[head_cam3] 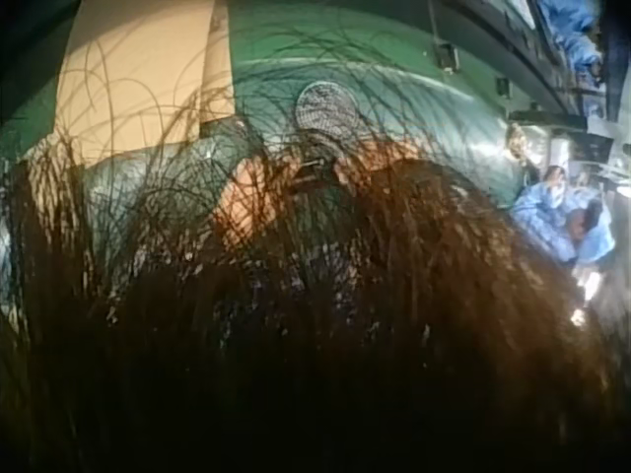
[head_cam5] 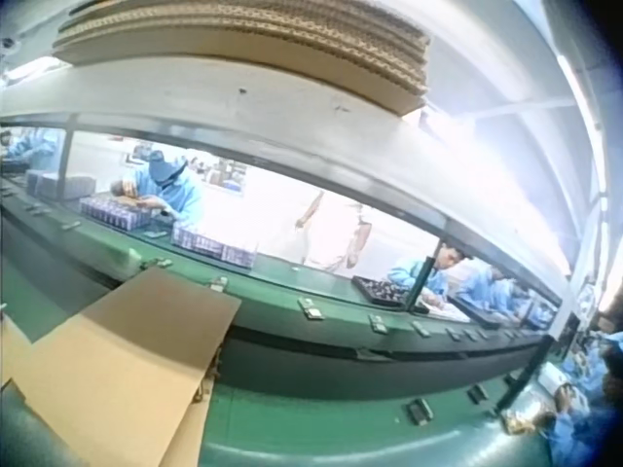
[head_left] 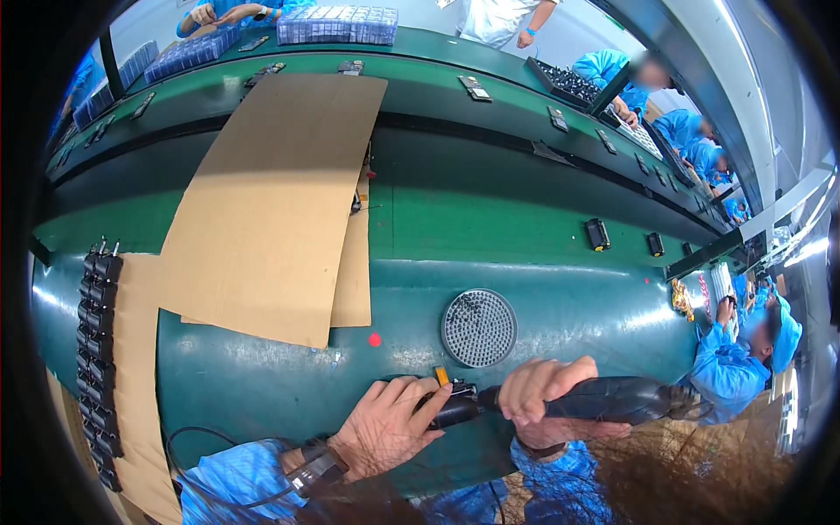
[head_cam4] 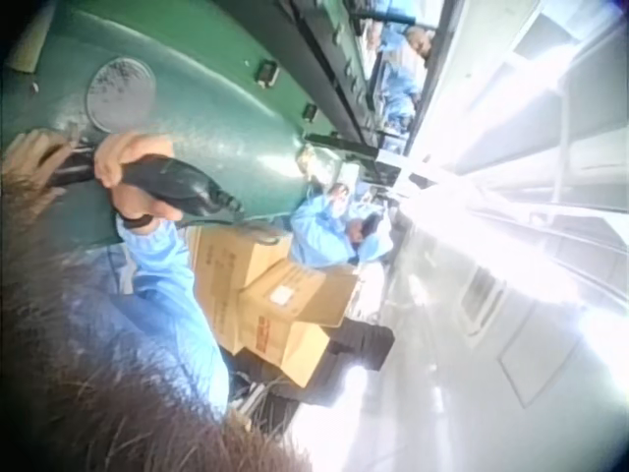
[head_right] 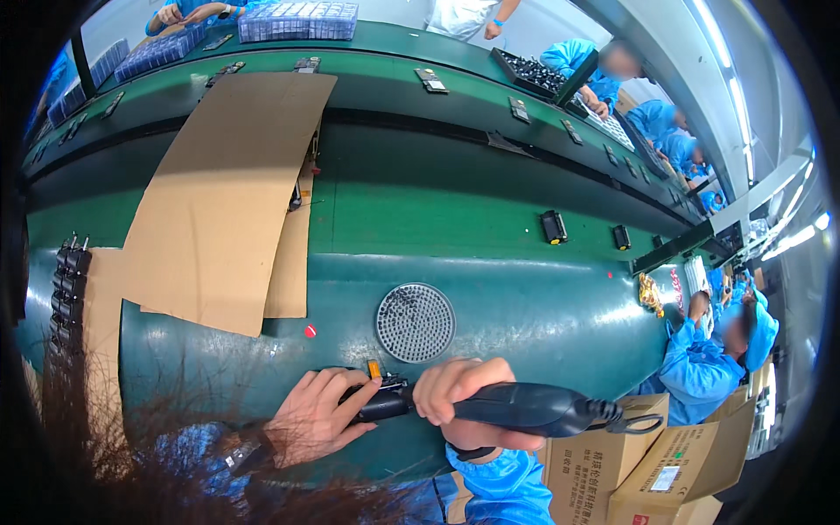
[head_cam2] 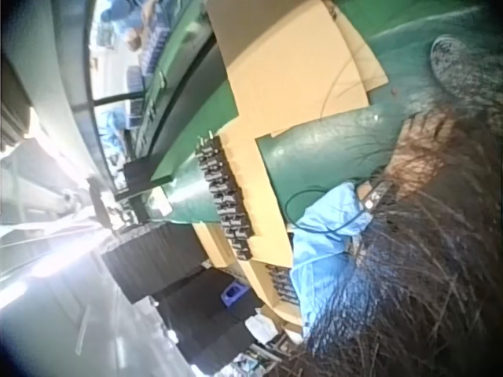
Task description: Use an electric screwdriver to secure components into small electronic device housings on a production line.
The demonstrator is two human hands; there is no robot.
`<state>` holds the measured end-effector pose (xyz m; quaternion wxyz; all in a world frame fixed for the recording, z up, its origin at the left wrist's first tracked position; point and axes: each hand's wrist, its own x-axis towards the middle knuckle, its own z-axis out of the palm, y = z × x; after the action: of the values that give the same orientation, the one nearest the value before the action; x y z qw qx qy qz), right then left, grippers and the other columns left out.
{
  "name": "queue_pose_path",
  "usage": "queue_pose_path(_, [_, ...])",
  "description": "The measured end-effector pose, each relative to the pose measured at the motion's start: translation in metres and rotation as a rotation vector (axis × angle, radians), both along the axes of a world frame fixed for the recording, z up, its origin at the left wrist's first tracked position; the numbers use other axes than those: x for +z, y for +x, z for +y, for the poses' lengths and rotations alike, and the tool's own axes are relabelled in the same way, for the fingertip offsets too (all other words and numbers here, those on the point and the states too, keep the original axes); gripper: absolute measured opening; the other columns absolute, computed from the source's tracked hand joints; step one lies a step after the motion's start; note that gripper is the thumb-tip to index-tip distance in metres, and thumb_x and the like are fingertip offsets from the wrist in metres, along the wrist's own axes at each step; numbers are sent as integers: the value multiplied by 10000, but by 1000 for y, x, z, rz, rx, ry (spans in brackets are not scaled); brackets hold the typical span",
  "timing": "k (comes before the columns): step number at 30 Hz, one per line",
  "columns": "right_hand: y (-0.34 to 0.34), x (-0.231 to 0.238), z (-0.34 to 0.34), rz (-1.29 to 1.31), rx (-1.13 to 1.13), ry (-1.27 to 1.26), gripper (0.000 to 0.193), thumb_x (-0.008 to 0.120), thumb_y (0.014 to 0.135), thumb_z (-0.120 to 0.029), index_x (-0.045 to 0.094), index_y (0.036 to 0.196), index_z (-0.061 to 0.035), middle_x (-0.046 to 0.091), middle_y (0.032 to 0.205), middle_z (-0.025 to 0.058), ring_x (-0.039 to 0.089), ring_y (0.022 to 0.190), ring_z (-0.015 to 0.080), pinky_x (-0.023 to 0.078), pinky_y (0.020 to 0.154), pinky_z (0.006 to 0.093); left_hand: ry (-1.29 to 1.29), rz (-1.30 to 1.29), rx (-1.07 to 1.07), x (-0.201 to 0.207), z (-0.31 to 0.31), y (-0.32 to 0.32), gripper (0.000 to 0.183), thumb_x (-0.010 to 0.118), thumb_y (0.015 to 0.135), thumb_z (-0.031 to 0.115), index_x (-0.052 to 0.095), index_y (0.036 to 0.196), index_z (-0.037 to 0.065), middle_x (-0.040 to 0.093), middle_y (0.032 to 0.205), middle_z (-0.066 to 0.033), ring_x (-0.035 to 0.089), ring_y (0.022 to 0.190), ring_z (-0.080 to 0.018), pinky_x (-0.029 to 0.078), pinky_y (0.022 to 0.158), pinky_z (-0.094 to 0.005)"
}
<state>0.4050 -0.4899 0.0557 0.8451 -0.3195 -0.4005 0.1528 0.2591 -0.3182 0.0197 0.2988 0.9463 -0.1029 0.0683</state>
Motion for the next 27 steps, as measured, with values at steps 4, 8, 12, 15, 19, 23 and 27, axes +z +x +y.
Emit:
queue_pose_path(4, [-4, -16, 4, -7, 8, -7, 896, 583, 799, -864, 547, 1027, 2, 582, 680, 102, 564, 552, 200, 494, 494, 350, -11, 10, 7, -2, 1, -1, 636, 788, 863, 342, 585, 1386, 42, 561, 1251, -81, 565, 1159, -247, 477, 922, -391])
queue_pose_path(8, [-6, -17, 4, 5, -10, -16, 895, 585, 801, -861, 543, 1017, 6, 575, 673, 98, 563, 551, 198, 495, 496, 351, -9, 19, 0, -1, 1, -1, 637, 785, 867, 341, 581, 1391, 41, 561, 1254, -82, 564, 1161, -242, 473, 929, -388])
queue_pose_path(12, [-5, -20, 4, -19, 14, -25, 893, 612, 811, -837, 553, 1038, 24, 577, 671, 100, 559, 541, 200, 498, 495, 356, -13, 32, 3, -1, 0, -2, 638, 782, 871, 343, 578, 1397, 44, 559, 1260, -82, 562, 1160, -238, 470, 930, -387])
queue_pose_path(15, [-1, -22, 7, -98, 46, -52, 882, 635, 813, -819, 565, 1046, 30, 581, 668, 103, 563, 541, 202, 500, 497, 355, -9, 36, -1, -2, 1, -2, 641, 778, 875, 350, 575, 1402, 47, 557, 1264, -79, 561, 1156, -236, 468, 927, -389])
queue_pose_path(19, [-3, -27, 8, -86, 53, -68, 857, 649, 801, -811, 570, 1016, 15, 589, 668, 105, 580, 560, 201, 504, 507, 343, 12, 19, 0, 0, 1, -1, 650, 776, 875, 364, 573, 1406, 50, 554, 1267, -77, 561, 1155, -234, 467, 929, -389])
queue_pose_path(23, [-11, -23, 13, 36, -13, -98, 851, 650, 783, -814, 561, 994, 5, 591, 669, 100, 586, 567, 195, 506, 513, 329, 29, 1, 28, 1, 1, -1, 635, 761, 847, 404, 609, 1379, 91, 578, 1255, -27, 571, 1122, -179, 456, 892, -338])
queue_pose_path(27, [-11, -22, 14, 71, -10, -97, 842, 650, 774, -814, 551, 978, -3, 581, 656, 91, 570, 554, 183, 497, 506, 314, -5, 13, 22, 0, 2, -2, 656, 780, 869, 376, 582, 1414, 68, 573, 1247, -73, 576, 1139, -230, 474, 921, -387])
